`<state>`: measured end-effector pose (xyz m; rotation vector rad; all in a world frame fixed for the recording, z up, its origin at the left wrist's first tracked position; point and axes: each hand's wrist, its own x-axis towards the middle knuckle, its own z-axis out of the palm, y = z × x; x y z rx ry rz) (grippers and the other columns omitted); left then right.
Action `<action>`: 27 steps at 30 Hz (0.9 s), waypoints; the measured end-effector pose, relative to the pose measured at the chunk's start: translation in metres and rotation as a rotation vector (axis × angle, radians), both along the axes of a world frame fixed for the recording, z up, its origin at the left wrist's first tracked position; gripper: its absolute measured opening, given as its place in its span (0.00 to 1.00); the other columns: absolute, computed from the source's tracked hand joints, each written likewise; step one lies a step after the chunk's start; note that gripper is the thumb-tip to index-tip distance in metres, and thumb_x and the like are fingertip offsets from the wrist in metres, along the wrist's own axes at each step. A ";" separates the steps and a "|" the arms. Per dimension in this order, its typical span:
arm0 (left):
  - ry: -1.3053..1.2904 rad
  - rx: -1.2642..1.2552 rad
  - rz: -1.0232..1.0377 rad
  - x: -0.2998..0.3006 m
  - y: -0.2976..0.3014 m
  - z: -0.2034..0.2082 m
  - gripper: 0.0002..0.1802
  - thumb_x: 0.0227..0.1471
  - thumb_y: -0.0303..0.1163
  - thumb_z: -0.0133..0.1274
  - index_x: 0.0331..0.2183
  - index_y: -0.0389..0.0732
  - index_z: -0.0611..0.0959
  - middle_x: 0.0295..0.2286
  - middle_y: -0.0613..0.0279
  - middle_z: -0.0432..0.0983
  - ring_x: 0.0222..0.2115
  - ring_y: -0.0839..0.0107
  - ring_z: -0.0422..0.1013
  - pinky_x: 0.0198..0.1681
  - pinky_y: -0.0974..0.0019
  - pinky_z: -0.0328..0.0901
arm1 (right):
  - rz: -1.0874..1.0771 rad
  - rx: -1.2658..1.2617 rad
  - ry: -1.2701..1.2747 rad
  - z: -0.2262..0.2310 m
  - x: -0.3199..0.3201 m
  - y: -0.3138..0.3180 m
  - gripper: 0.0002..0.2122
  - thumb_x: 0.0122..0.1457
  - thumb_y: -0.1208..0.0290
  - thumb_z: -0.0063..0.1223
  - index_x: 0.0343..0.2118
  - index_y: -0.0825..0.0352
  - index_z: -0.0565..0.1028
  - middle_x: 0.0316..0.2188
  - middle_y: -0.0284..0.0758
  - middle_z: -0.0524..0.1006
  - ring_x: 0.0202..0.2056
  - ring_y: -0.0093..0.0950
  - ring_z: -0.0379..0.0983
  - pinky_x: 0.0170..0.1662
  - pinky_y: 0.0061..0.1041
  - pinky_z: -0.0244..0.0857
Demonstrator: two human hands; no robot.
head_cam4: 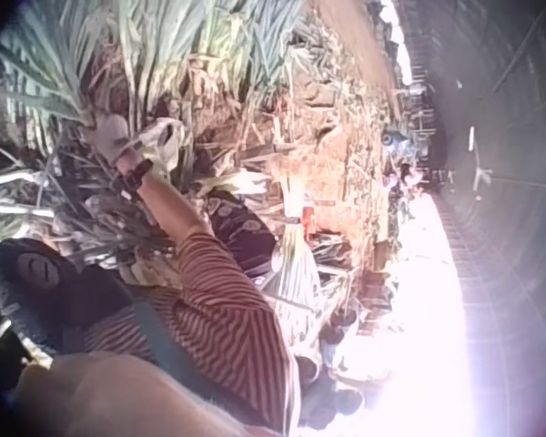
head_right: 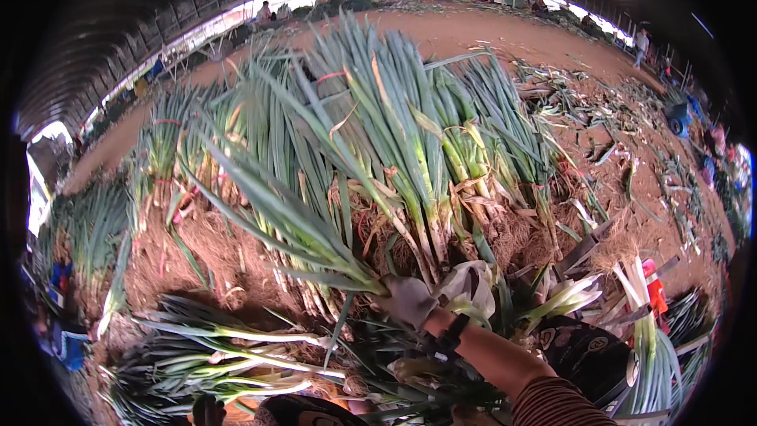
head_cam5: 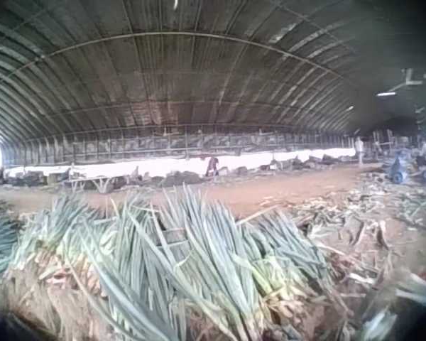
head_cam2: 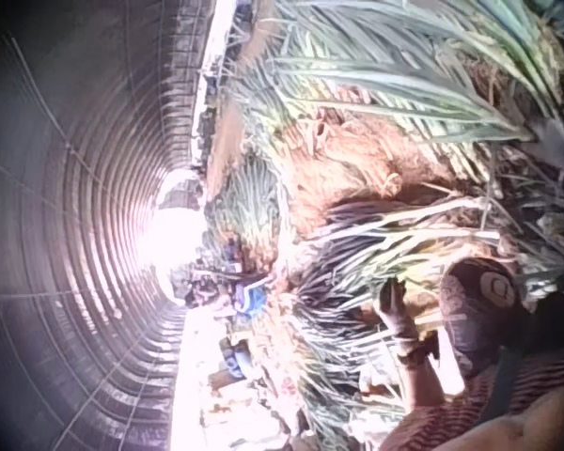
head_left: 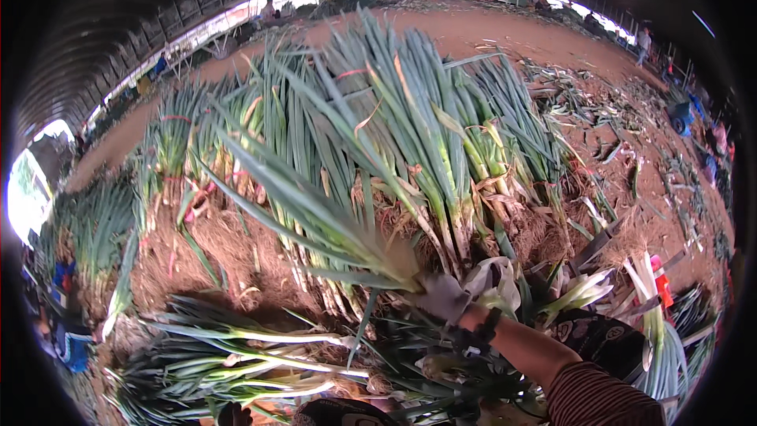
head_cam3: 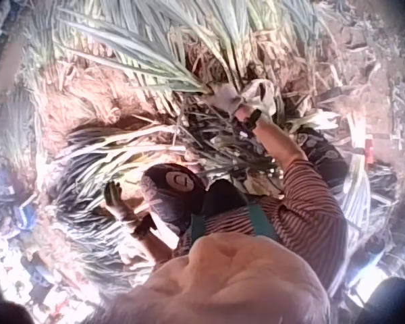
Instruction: The person processes leeks by hand, picking up each leek, peeling away the outer layers, and wiping the white stalks. After cleaning each stalk, they set it down and repeat the process with another leek from the pile.
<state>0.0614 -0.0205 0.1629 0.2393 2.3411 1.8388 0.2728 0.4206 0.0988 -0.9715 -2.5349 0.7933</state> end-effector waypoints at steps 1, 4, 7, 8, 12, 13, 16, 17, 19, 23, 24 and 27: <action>0.030 0.055 -0.049 0.017 0.033 0.047 0.17 0.58 0.30 0.49 0.46 0.29 0.76 0.41 0.51 0.76 0.39 0.63 0.75 0.42 0.65 0.70 | 0.032 0.105 0.027 0.020 0.003 -0.012 0.20 0.52 0.51 0.56 0.41 0.61 0.76 0.26 0.44 0.78 0.26 0.41 0.77 0.30 0.38 0.70; 0.070 -0.037 -0.443 0.058 0.079 0.110 0.16 0.59 0.34 0.50 0.44 0.32 0.78 0.34 0.59 0.78 0.32 0.71 0.73 0.36 0.70 0.66 | 0.014 0.335 0.126 0.069 0.025 -0.055 0.27 0.53 0.49 0.56 0.50 0.63 0.69 0.24 0.42 0.78 0.24 0.39 0.77 0.24 0.37 0.69; -0.233 0.044 -0.732 0.127 0.141 0.141 0.20 0.58 0.41 0.51 0.44 0.35 0.79 0.34 0.61 0.78 0.34 0.74 0.71 0.39 0.70 0.64 | 0.042 0.220 0.128 0.108 0.044 -0.099 0.25 0.53 0.49 0.56 0.45 0.63 0.69 0.24 0.41 0.78 0.24 0.39 0.77 0.22 0.36 0.68; -0.217 0.075 -0.676 0.151 0.155 0.138 0.23 0.58 0.43 0.52 0.47 0.35 0.78 0.39 0.59 0.77 0.40 0.73 0.70 0.46 0.68 0.62 | 0.056 0.245 0.287 0.126 0.055 -0.115 0.23 0.53 0.50 0.56 0.42 0.64 0.68 0.26 0.41 0.78 0.24 0.43 0.76 0.24 0.37 0.69; 0.483 0.027 -0.739 0.171 0.179 0.096 0.16 0.59 0.33 0.50 0.46 0.34 0.77 0.40 0.60 0.76 0.41 0.71 0.69 0.48 0.65 0.62 | 0.322 -0.351 0.785 0.136 0.086 -0.151 0.23 0.57 0.54 0.57 0.48 0.66 0.67 0.28 0.42 0.77 0.33 0.29 0.77 0.36 0.30 0.70; 0.028 0.287 -0.556 0.196 0.184 0.111 0.10 0.57 0.27 0.52 0.41 0.34 0.78 0.38 0.60 0.76 0.38 0.70 0.69 0.45 0.66 0.64 | 0.334 -0.577 0.883 0.133 0.090 -0.151 0.18 0.59 0.57 0.56 0.44 0.66 0.72 0.27 0.41 0.76 0.35 0.22 0.74 0.38 0.26 0.68; 0.042 0.320 -0.688 0.214 0.180 0.110 0.12 0.57 0.26 0.51 0.43 0.33 0.76 0.39 0.59 0.75 0.38 0.69 0.69 0.44 0.65 0.65 | 0.305 -0.622 0.722 0.144 0.107 -0.140 0.14 0.61 0.59 0.54 0.36 0.67 0.76 0.28 0.37 0.77 0.33 0.21 0.72 0.38 0.25 0.68; 0.044 0.310 -0.702 0.221 0.180 0.116 0.12 0.57 0.26 0.51 0.43 0.33 0.76 0.39 0.59 0.75 0.38 0.69 0.69 0.44 0.65 0.65 | 0.289 -0.667 0.698 0.147 0.114 -0.138 0.14 0.62 0.59 0.53 0.30 0.66 0.78 0.26 0.34 0.76 0.30 0.19 0.69 0.35 0.23 0.67; 0.074 0.319 -0.742 0.232 0.182 0.127 0.15 0.58 0.28 0.50 0.46 0.32 0.75 0.42 0.56 0.74 0.41 0.67 0.68 0.48 0.63 0.63 | 0.183 -0.687 0.865 0.148 0.122 -0.143 0.13 0.62 0.61 0.52 0.31 0.66 0.78 0.24 0.33 0.75 0.28 0.17 0.68 0.33 0.23 0.66; 0.108 0.739 -0.510 0.239 0.201 0.121 0.19 0.51 0.29 0.53 0.44 0.33 0.71 0.32 0.57 0.72 0.31 0.66 0.69 0.42 0.61 0.66 | -0.336 -0.945 0.856 0.134 0.142 -0.123 0.09 0.61 0.68 0.53 0.32 0.67 0.79 0.22 0.28 0.76 0.22 0.18 0.70 0.24 0.22 0.65; 0.172 0.701 -0.694 0.239 0.202 0.130 0.22 0.55 0.37 0.54 0.46 0.35 0.68 0.34 0.51 0.74 0.34 0.60 0.73 0.43 0.57 0.68 | -0.515 -0.816 0.933 0.074 0.153 -0.103 0.08 0.58 0.67 0.57 0.32 0.68 0.79 0.20 0.29 0.76 0.21 0.19 0.70 0.25 0.23 0.65; 0.277 0.528 -0.751 0.218 0.200 0.148 0.29 0.56 0.49 0.53 0.46 0.32 0.70 0.37 0.54 0.73 0.37 0.62 0.72 0.43 0.58 0.69 | -0.504 -0.274 0.160 0.043 0.216 -0.075 0.19 0.52 0.60 0.59 0.42 0.67 0.76 0.26 0.40 0.78 0.29 0.32 0.76 0.32 0.33 0.69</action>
